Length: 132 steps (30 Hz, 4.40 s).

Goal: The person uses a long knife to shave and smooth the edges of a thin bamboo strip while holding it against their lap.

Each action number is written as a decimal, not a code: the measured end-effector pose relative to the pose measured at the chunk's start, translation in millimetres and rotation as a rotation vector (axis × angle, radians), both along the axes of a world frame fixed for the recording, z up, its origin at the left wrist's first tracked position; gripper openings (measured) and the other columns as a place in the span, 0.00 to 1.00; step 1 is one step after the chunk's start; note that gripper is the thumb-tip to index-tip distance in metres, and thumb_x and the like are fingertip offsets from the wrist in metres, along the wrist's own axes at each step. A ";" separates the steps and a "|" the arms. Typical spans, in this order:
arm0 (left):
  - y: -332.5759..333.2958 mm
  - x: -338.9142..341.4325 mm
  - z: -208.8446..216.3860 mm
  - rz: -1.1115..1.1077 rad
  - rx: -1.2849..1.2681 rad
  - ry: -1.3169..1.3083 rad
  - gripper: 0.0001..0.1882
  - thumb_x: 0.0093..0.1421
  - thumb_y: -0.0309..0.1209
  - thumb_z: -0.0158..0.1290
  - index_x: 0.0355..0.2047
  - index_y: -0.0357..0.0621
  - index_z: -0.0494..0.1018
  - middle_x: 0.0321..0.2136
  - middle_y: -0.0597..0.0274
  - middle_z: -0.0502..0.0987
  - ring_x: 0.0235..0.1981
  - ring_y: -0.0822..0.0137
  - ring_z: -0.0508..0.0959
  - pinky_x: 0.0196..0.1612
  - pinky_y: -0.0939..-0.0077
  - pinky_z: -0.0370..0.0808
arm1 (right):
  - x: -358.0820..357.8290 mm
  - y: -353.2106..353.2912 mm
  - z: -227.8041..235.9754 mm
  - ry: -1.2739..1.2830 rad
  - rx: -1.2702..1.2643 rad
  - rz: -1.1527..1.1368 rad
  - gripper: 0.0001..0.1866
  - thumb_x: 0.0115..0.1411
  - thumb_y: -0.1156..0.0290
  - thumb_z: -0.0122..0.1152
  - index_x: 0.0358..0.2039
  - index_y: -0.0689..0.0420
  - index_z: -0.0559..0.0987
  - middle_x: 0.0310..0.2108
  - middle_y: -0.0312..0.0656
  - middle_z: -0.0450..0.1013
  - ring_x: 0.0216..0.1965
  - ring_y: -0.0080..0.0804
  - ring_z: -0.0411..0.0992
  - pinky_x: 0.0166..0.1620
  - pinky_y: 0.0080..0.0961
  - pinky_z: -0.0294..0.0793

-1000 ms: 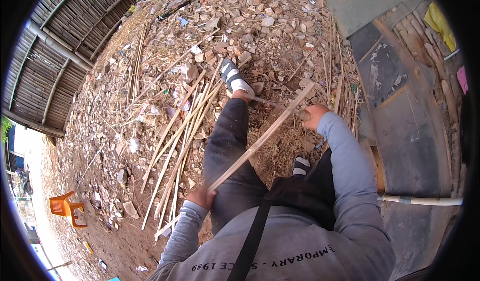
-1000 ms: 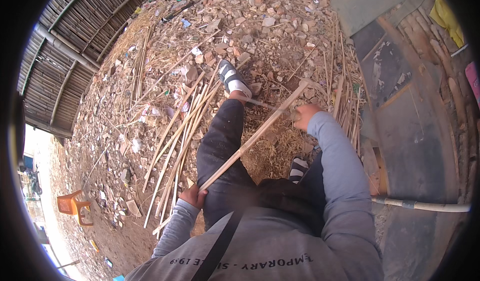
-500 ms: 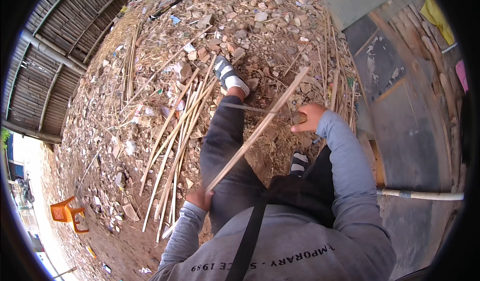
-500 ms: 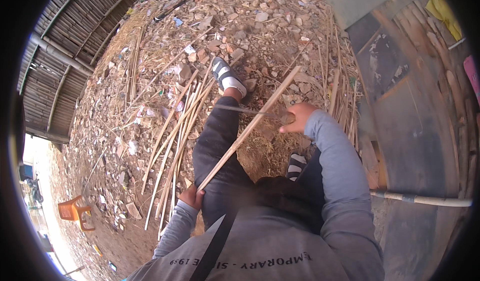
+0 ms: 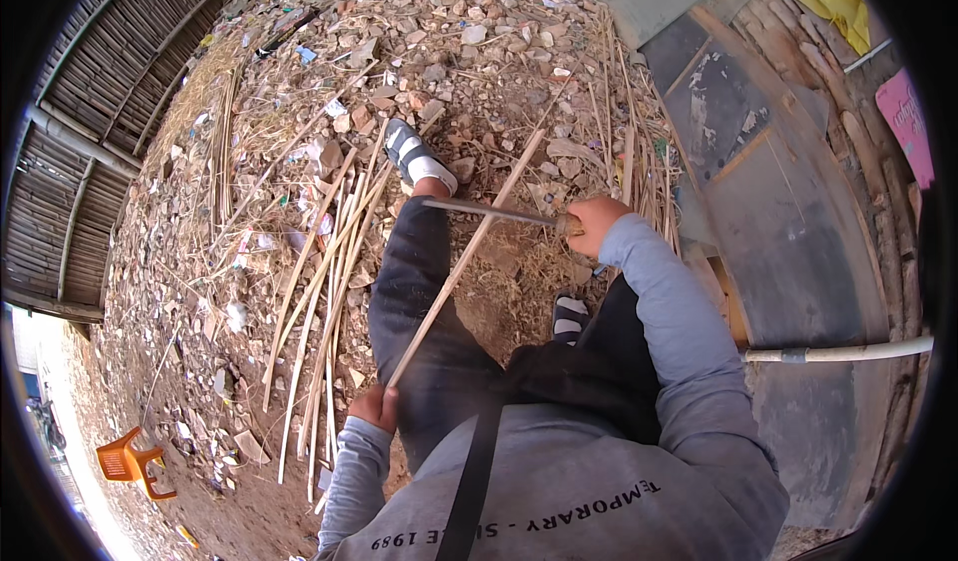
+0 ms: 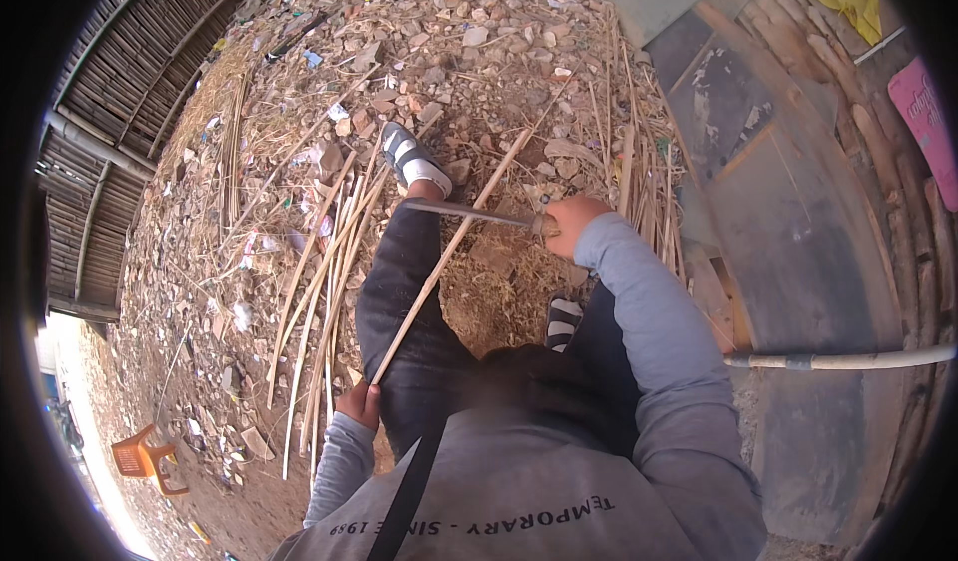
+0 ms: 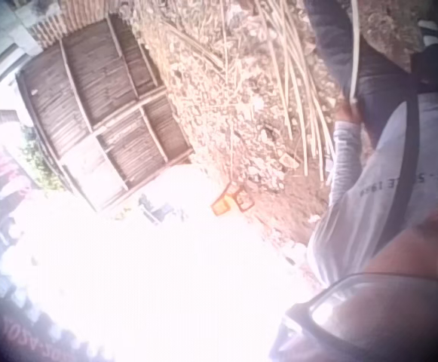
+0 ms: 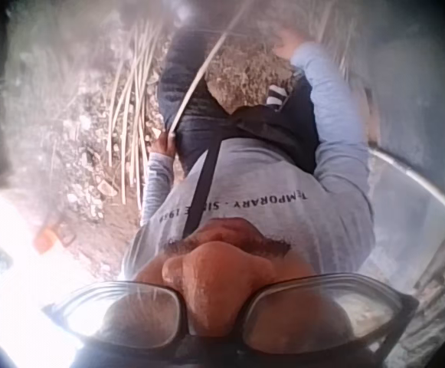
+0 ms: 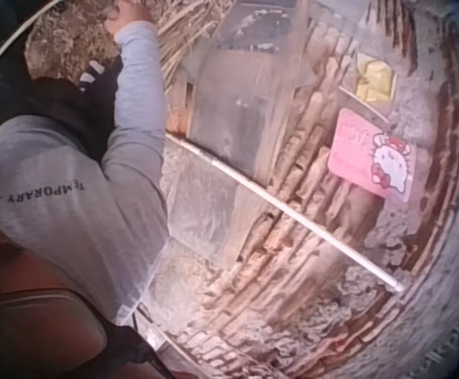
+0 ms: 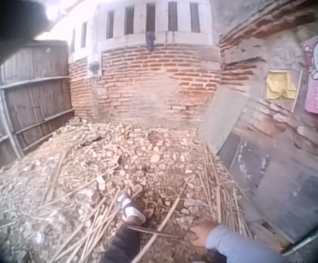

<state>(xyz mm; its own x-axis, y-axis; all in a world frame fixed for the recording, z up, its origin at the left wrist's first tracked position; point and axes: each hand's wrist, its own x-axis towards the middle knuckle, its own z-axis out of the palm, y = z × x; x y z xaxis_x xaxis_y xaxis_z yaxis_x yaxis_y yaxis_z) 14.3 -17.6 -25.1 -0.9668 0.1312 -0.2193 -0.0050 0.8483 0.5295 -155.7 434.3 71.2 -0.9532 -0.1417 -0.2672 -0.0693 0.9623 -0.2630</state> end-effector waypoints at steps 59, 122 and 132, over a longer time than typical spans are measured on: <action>-4.8 0.7 -9.7 -0.044 -0.207 0.059 0.18 0.56 0.45 0.50 0.24 0.43 0.64 0.16 0.43 0.73 0.18 0.42 0.74 0.22 0.49 0.71 | -32.8 39.9 -35.8 -0.183 0.117 -0.104 0.25 0.41 0.57 0.65 0.39 0.57 0.77 0.38 0.50 0.75 0.41 0.46 0.73 0.45 0.35 0.72; -6.8 2.7 -22.9 -0.024 -0.085 0.162 0.19 0.59 0.44 0.48 0.21 0.41 0.65 0.14 0.41 0.70 0.20 0.39 0.72 0.23 0.48 0.67 | -17.0 1.2 -35.1 -0.135 0.003 -0.144 0.18 0.47 0.66 0.58 0.41 0.56 0.77 0.40 0.52 0.74 0.44 0.48 0.72 0.49 0.37 0.71; -12.3 -3.0 -6.0 -0.034 -0.078 -0.012 0.23 0.56 0.50 0.51 0.24 0.40 0.67 0.16 0.43 0.72 0.18 0.45 0.74 0.22 0.54 0.70 | -29.0 37.2 -30.6 0.092 -0.097 -0.389 0.23 0.46 0.61 0.61 0.43 0.57 0.76 0.38 0.54 0.74 0.42 0.48 0.72 0.46 0.36 0.71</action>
